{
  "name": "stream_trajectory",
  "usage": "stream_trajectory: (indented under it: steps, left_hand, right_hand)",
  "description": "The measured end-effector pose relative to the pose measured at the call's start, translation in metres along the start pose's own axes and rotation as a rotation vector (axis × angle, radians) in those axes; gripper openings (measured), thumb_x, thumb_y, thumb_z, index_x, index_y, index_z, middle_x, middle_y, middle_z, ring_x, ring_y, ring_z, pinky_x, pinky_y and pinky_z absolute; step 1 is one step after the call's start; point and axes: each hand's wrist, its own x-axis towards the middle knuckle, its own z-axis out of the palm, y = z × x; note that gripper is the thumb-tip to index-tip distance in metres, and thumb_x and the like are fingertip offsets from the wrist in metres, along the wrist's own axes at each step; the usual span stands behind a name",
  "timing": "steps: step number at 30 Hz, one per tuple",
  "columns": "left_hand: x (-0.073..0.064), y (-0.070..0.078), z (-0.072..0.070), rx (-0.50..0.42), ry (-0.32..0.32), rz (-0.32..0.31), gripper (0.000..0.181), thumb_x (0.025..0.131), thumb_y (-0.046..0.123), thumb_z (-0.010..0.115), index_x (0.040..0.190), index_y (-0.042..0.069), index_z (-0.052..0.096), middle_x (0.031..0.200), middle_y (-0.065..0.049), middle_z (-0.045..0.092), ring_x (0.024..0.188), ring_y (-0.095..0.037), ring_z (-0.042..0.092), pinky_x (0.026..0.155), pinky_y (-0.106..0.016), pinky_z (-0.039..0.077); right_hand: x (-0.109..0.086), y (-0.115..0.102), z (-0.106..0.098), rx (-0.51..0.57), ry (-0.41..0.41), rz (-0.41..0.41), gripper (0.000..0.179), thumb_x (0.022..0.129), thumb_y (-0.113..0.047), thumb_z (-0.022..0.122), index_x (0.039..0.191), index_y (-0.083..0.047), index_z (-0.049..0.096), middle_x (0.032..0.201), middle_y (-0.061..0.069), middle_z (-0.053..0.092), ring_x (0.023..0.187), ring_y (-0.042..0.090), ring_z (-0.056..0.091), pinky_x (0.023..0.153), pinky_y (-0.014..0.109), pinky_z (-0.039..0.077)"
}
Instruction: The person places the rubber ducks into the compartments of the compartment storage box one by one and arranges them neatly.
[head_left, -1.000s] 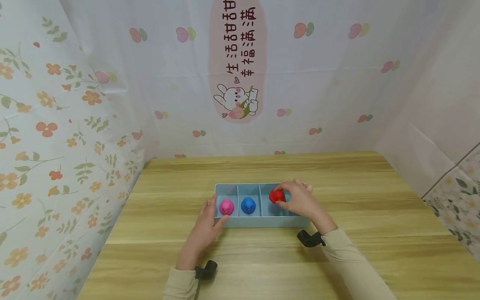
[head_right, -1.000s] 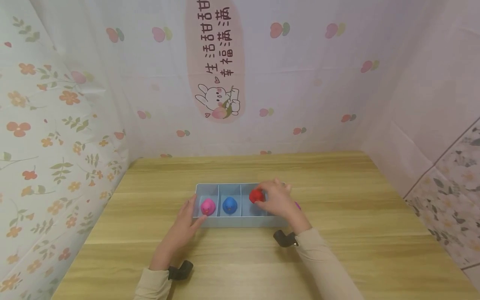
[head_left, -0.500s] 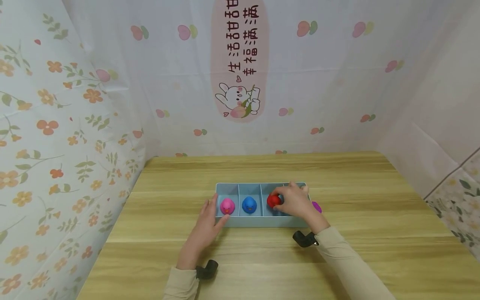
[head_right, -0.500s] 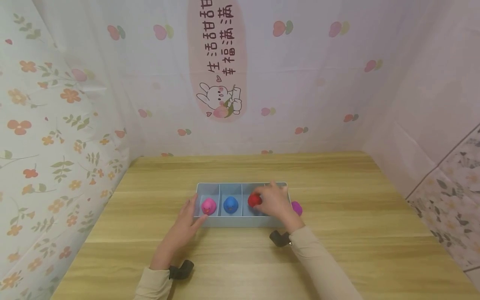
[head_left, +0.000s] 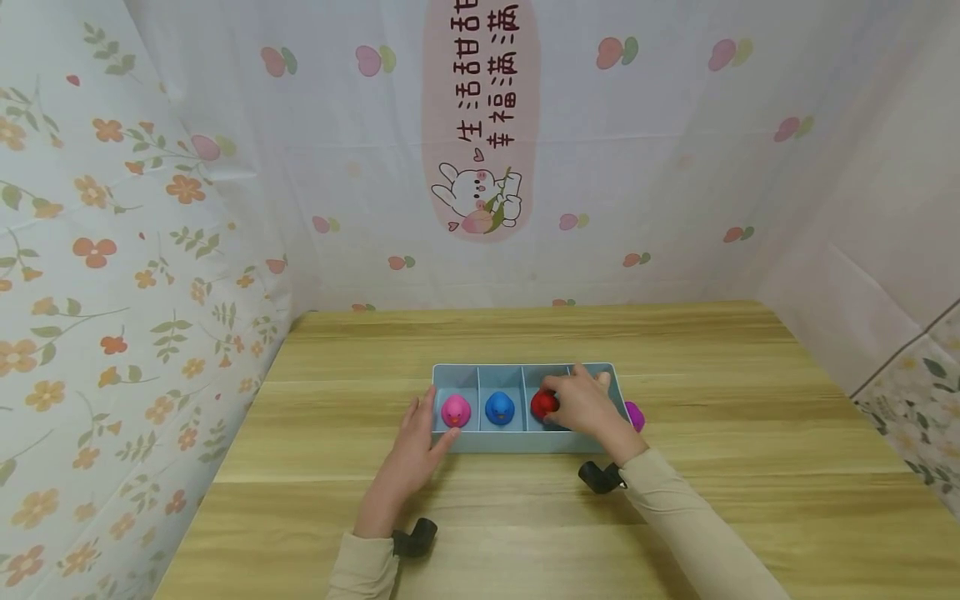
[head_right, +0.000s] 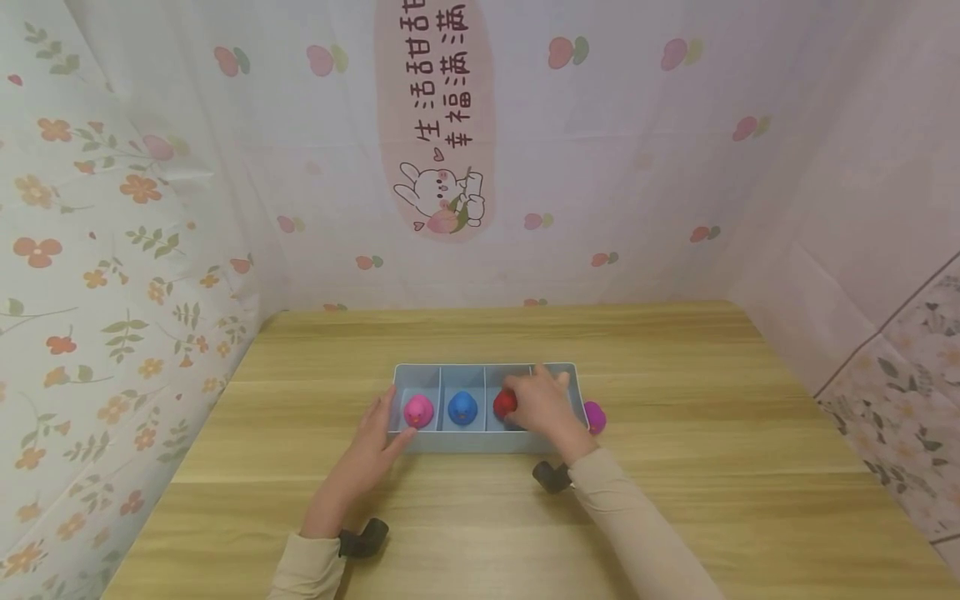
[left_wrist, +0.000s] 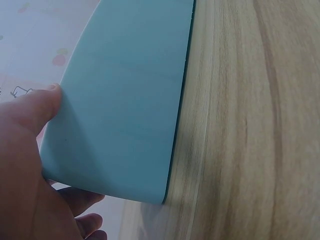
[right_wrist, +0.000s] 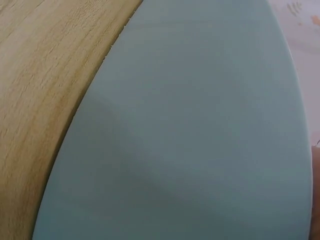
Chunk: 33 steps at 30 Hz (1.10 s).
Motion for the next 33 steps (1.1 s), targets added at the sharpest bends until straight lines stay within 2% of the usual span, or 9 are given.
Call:
stream_trajectory:
  steps: [15, 23, 30, 33]
  left_hand:
    - [-0.001, 0.001, 0.0, -0.011, -0.005, -0.005, 0.079, 0.095, 0.041, 0.055, 0.154, 0.008, 0.012, 0.156, -0.018, 0.025, 0.145, -0.041, 0.01, 0.108, -0.065, 0.025]
    - [0.0, 0.0, 0.0, -0.008, -0.001, 0.004, 0.078, 0.096, 0.042, 0.053, 0.153, 0.007, 0.014, 0.156, -0.019, 0.025, 0.145, -0.043, 0.011, 0.108, -0.065, 0.025]
    - [0.001, -0.001, 0.0, -0.006, 0.002, 0.008, 0.078, 0.096, 0.041, 0.054, 0.153, 0.006, 0.014, 0.156, -0.02, 0.025, 0.145, -0.043, 0.011, 0.109, -0.065, 0.024]
    - [0.001, -0.001, 0.0, -0.01, -0.001, 0.007, 0.078, 0.096, 0.04, 0.054, 0.153, 0.006, 0.014, 0.156, -0.02, 0.025, 0.145, -0.042, 0.01, 0.11, -0.064, 0.023]
  right_hand:
    - [-0.001, -0.004, -0.005, -0.024, -0.035, -0.006, 0.036, 0.066, -0.028, 0.087, 0.096, -0.02, 0.07, 0.081, -0.001, 0.068, 0.087, 0.023, 0.043, 0.067, 0.041, 0.022]
    - [-0.002, -0.001, -0.013, -0.02, -0.047, 0.001, 0.043, 0.069, -0.034, 0.085, 0.108, -0.021, 0.071, 0.089, -0.001, 0.071, 0.095, 0.025, 0.046, 0.071, 0.044, 0.022]
    - [-0.003, 0.001, -0.028, 0.022, 0.017, -0.043, 0.03, 0.074, -0.027, 0.082, 0.102, -0.019, 0.075, 0.095, 0.001, 0.073, 0.077, 0.019, 0.042, 0.069, 0.044, 0.018]
    - [-0.006, 0.002, -0.035, 0.048, 0.041, -0.057, 0.027, 0.075, -0.023, 0.081, 0.101, -0.017, 0.075, 0.096, 0.002, 0.073, 0.076, 0.019, 0.042, 0.068, 0.043, 0.016]
